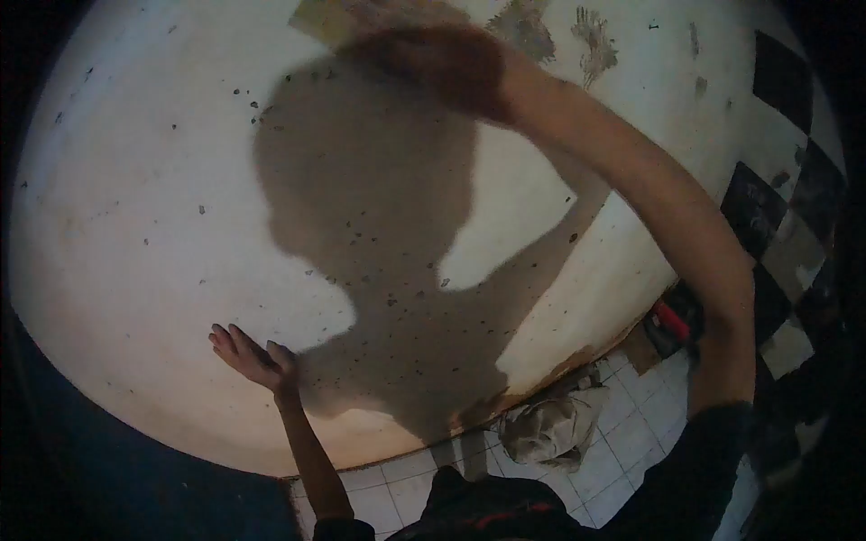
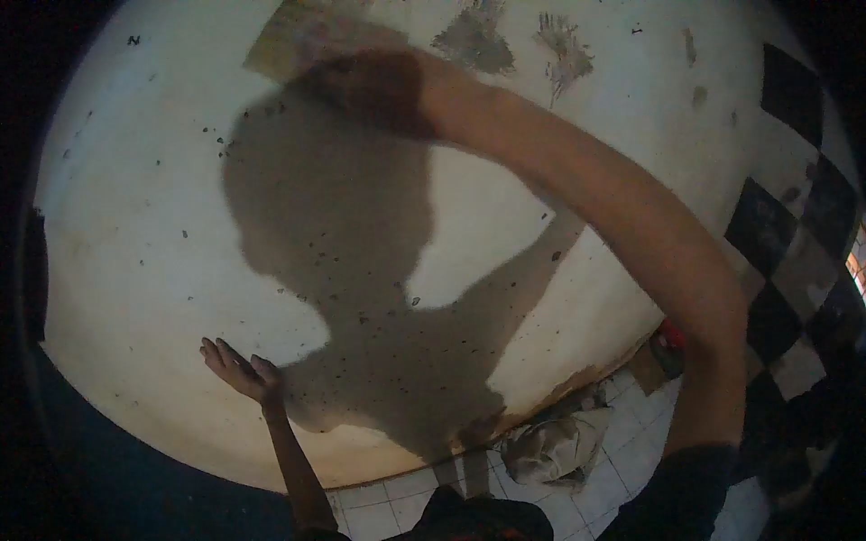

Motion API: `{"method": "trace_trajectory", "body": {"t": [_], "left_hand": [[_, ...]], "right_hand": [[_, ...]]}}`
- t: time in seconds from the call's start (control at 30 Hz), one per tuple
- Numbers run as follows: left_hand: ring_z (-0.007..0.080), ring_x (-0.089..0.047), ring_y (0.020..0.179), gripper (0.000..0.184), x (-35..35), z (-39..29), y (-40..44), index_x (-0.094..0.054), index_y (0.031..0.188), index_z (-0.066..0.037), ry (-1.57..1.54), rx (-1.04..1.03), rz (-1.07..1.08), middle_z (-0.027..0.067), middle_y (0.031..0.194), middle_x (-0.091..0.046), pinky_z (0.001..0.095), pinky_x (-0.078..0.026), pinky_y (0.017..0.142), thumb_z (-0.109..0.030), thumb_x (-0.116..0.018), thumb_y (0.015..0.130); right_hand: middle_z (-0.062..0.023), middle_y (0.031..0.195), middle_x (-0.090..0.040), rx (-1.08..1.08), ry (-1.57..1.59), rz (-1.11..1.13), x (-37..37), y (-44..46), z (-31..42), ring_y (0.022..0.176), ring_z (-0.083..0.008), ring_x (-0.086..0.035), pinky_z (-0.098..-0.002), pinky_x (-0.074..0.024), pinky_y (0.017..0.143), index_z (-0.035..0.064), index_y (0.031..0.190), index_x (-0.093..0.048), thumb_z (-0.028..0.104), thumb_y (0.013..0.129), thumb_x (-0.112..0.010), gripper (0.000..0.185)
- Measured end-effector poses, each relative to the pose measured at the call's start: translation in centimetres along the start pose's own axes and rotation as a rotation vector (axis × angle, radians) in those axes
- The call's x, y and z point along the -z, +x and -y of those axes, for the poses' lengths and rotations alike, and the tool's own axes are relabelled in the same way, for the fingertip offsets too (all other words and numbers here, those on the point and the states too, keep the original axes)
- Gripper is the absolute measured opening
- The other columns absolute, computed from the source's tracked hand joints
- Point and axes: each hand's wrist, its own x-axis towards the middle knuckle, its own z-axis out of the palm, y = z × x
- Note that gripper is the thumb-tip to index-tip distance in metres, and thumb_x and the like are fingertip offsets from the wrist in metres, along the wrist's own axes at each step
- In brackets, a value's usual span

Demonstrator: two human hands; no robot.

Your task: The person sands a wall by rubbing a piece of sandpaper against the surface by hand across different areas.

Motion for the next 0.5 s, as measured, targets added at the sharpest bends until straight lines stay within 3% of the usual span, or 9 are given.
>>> {"method": "trace_trajectory", "body": {"t": [0.1,0.13,0.2,0.27,0.3,0.37,0.4,0.43,0.5], "left_hand": [[0.0442,-0.027,0.144,0.057,0.3,0.2,-0.1,-0.041,0.144,0.002,0.000,0.004,0.022,0.0252,0.154,-0.033,0.0581,-0.018,0.117,-0.031,-0.043,0.099],[0.0442,-0.027,0.144,0.057,0.3,0.3,-0.1,-0.041,0.144,0.002,0.003,-0.001,0.028,0.0252,0.154,-0.033,0.0581,-0.018,0.117,-0.031,-0.043,0.099],[0.0448,-0.027,0.143,0.057,0.4,0.6,-0.2,-0.039,0.146,0.002,-0.008,-0.037,0.021,0.0245,0.154,-0.032,0.0583,-0.018,0.117,-0.030,-0.042,0.099],[0.0449,-0.026,0.144,0.058,0.6,0.6,-0.5,-0.038,0.147,0.001,0.010,-0.025,0.045,0.0241,0.155,-0.032,0.0586,-0.018,0.116,-0.031,-0.042,0.099],[0.0449,-0.026,0.144,0.058,0.6,0.4,-0.7,-0.037,0.148,0.000,0.036,-0.009,0.058,0.0237,0.155,-0.031,0.0589,-0.018,0.116,-0.032,-0.041,0.099],[0.0449,-0.026,0.144,0.058,0.3,0.9,-0.9,-0.036,0.149,-0.002,0.026,-0.026,0.052,0.0233,0.156,-0.030,0.0589,-0.018,0.116,-0.032,-0.040,0.100],[0.0448,-0.025,0.144,0.058,0.2,1.0,-0.8,-0.035,0.150,-0.003,0.040,-0.042,0.041,0.0229,0.156,-0.029,0.0588,-0.018,0.116,-0.033,-0.040,0.100],[0.0445,-0.023,0.145,0.057,0.2,0.8,-0.7,-0.036,0.150,-0.004,0.042,-0.034,0.039,0.0221,0.157,-0.029,0.0584,-0.016,0.117,-0.033,-0.038,0.100],[0.0441,-0.023,0.146,0.057,0.5,-0.6,0.8,-0.036,0.150,-0.004,0.025,-0.050,0.060,0.0218,0.157,-0.029,0.0581,-0.015,0.117,-0.032,-0.038,0.100]], "right_hand": [[-0.0214,0.123,-0.060,-0.003,0.461,-0.138,1.1,-2.2,-0.7,0.114,-0.0390,-0.059,-0.0459,-0.0485,0.096,0.0064,0.127,-0.058,0.012,0.096,-0.049,0.033],[-0.0192,0.128,-0.059,-0.235,0.223,0.047,1.2,-3.2,-3.3,0.121,-0.0371,-0.054,-0.0439,-0.0443,0.103,0.0059,0.131,-0.055,0.010,0.096,-0.049,0.036],[-0.0236,0.129,-0.058,-0.619,0.186,0.404,7.1,-3.7,-6.1,0.123,-0.0346,-0.054,-0.0417,-0.0436,0.105,0.0015,0.141,-0.043,0.004,0.093,-0.049,0.048],[-0.0302,0.126,-0.058,-0.787,0.383,0.587,11.6,-3.2,-3.5,0.119,-0.0341,-0.059,-0.0414,-0.0470,0.100,-0.0024,0.147,-0.034,0.000,0.091,-0.050,0.058],[-0.0237,0.141,-0.044,-0.891,0.216,0.382,8.8,-5.4,-1.3,0.132,-0.0345,-0.043,-0.0406,-0.0384,0.110,0.0021,0.147,-0.038,-0.008,0.082,-0.052,0.067],[-0.0167,0.154,-0.035,-0.691,0.008,0.154,3.9,-10.7,3.5,0.144,-0.0345,-0.032,-0.0428,-0.0302,0.118,0.0074,0.145,-0.043,-0.009,0.078,-0.053,0.069],[-0.0162,0.152,-0.040,-0.404,-0.024,0.140,2.6,-12.8,5.1,0.142,-0.0342,-0.036,-0.0459,-0.0306,0.117,0.0082,0.143,-0.044,-0.003,0.084,-0.053,0.061],[-0.0162,0.152,-0.040,-0.409,-0.033,0.142,2.9,-14.0,4.7,0.142,-0.0342,-0.036,-0.0459,-0.0306,0.117,0.0082,0.143,-0.044,-0.003,0.084,-0.053,0.061],[-0.0167,0.153,-0.037,-0.127,0.073,0.302,4.2,-16.7,2.6,0.143,-0.0357,-0.034,-0.0487,-0.0311,0.117,0.0097,0.145,-0.043,-0.009,0.079,-0.055,0.069]]}}
